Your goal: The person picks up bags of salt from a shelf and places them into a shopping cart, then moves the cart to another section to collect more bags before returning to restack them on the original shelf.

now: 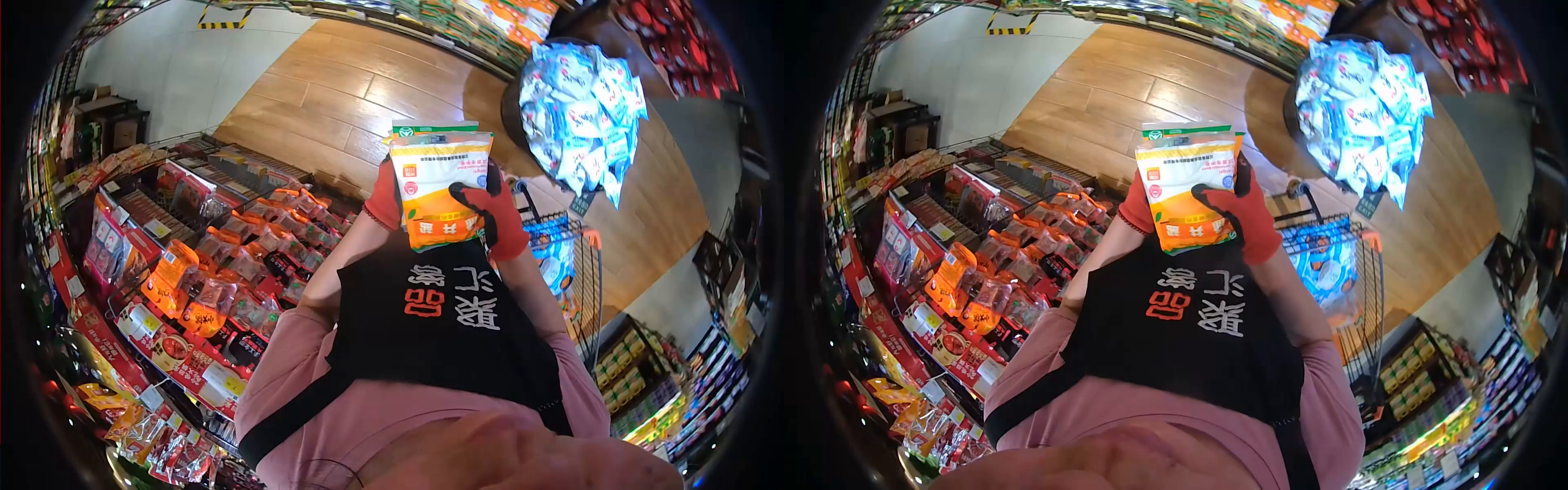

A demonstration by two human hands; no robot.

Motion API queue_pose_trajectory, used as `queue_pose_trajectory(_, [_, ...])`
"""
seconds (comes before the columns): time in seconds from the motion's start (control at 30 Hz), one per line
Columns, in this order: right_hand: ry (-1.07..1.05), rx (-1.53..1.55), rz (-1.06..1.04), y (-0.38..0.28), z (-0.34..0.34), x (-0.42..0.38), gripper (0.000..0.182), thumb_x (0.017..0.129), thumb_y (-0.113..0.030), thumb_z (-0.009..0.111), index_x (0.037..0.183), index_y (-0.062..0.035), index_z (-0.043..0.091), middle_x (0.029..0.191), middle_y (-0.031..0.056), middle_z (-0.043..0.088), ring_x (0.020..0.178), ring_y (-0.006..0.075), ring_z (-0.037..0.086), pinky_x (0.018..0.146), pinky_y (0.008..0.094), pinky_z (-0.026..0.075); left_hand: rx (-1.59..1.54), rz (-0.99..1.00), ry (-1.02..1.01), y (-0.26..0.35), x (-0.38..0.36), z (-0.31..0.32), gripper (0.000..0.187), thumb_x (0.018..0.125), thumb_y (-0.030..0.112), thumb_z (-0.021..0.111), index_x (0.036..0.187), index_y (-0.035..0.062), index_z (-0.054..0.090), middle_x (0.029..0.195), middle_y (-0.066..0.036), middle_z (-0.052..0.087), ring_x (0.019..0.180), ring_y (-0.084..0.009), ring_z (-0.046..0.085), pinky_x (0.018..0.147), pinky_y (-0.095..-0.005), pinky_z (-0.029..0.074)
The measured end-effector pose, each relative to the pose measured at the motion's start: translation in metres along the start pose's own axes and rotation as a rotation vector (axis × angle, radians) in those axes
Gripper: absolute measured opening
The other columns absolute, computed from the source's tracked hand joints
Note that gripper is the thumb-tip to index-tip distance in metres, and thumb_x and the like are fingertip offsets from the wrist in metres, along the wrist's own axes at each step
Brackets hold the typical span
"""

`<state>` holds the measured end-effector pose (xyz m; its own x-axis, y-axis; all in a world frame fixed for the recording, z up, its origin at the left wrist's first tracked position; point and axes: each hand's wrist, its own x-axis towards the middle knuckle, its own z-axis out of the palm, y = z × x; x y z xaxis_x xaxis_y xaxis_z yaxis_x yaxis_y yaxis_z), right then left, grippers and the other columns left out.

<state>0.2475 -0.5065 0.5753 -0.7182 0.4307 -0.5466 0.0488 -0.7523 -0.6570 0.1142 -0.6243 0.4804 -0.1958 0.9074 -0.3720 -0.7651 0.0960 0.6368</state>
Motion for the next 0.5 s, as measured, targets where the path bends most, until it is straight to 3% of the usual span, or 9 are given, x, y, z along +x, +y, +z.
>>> queue_pose_trajectory(0.07, [-0.02, -0.065, 0.002, -0.011, 0.0, 0.031, 0.048, 0.069, -0.004, 0.063, 0.114, -0.0002, 0.047, 0.103, 0.0091, 0.058, 0.092, 0.0158, 0.058, 0.081, 0.0279, 0.046, -0.171, 0.011, 0.088, 0.009, 0.019, -0.008, 0.052, 0.093, 0.036, 0.034, 0.127, -0.0022, 0.037, 0.125, -0.022, 0.046, 0.109, -0.0337, 0.051, 0.092, -0.0439, 0.044])
queue_pose_trajectory(0.23, [-0.053, -0.071, -0.029, -0.049, 0.01, 0.104, 0.044, 0.072, -0.004, 0.065, 0.113, -0.0018, 0.048, 0.102, 0.0079, 0.058, 0.09, 0.0159, 0.058, 0.08, 0.0281, 0.047, 0.105, 0.068, 0.116, 0.056, 0.085, -0.026, 0.047, 0.093, 0.032, 0.035, 0.124, -0.0028, 0.04, 0.121, -0.021, 0.05, 0.106, -0.0316, 0.053, 0.089, -0.0413, 0.046])
queue_pose_trajectory(0.3, [-0.097, -0.003, 0.019, -0.073, -0.007, 0.143, 0.044, 0.074, -0.004, 0.065, 0.114, -0.0022, 0.047, 0.102, 0.0079, 0.058, 0.09, 0.0163, 0.058, 0.08, 0.0282, 0.047, 0.071, 0.055, 0.128, 0.064, 0.124, -0.029, 0.044, 0.093, 0.029, 0.036, 0.122, -0.0029, 0.042, 0.118, -0.02, 0.052, 0.104, -0.0301, 0.055, 0.087, -0.0397, 0.048])
queue_pose_trajectory(0.37, [-0.085, 0.064, 0.101, -0.102, -0.02, 0.183, 0.045, 0.075, -0.004, 0.065, 0.116, -0.0023, 0.046, 0.103, 0.008, 0.058, 0.09, 0.0168, 0.058, 0.079, 0.0285, 0.048, -0.195, 0.019, 0.138, 0.084, 0.167, -0.029, 0.039, 0.092, 0.024, 0.039, 0.12, -0.0029, 0.044, 0.116, -0.019, 0.054, 0.102, -0.0283, 0.056, 0.085, -0.038, 0.049])
queue_pose_trajectory(0.5, [-0.045, 0.16, 0.143, -0.15, -0.037, 0.255, 0.048, 0.074, -0.004, 0.065, 0.118, -0.002, 0.047, 0.102, 0.0089, 0.059, 0.091, 0.0186, 0.059, 0.079, 0.0291, 0.049, -0.393, -0.017, 0.225, 0.137, 0.247, -0.015, 0.038, 0.092, 0.023, 0.039, 0.119, -0.0024, 0.046, 0.111, -0.017, 0.057, 0.094, -0.0248, 0.061, 0.078, -0.0349, 0.053])
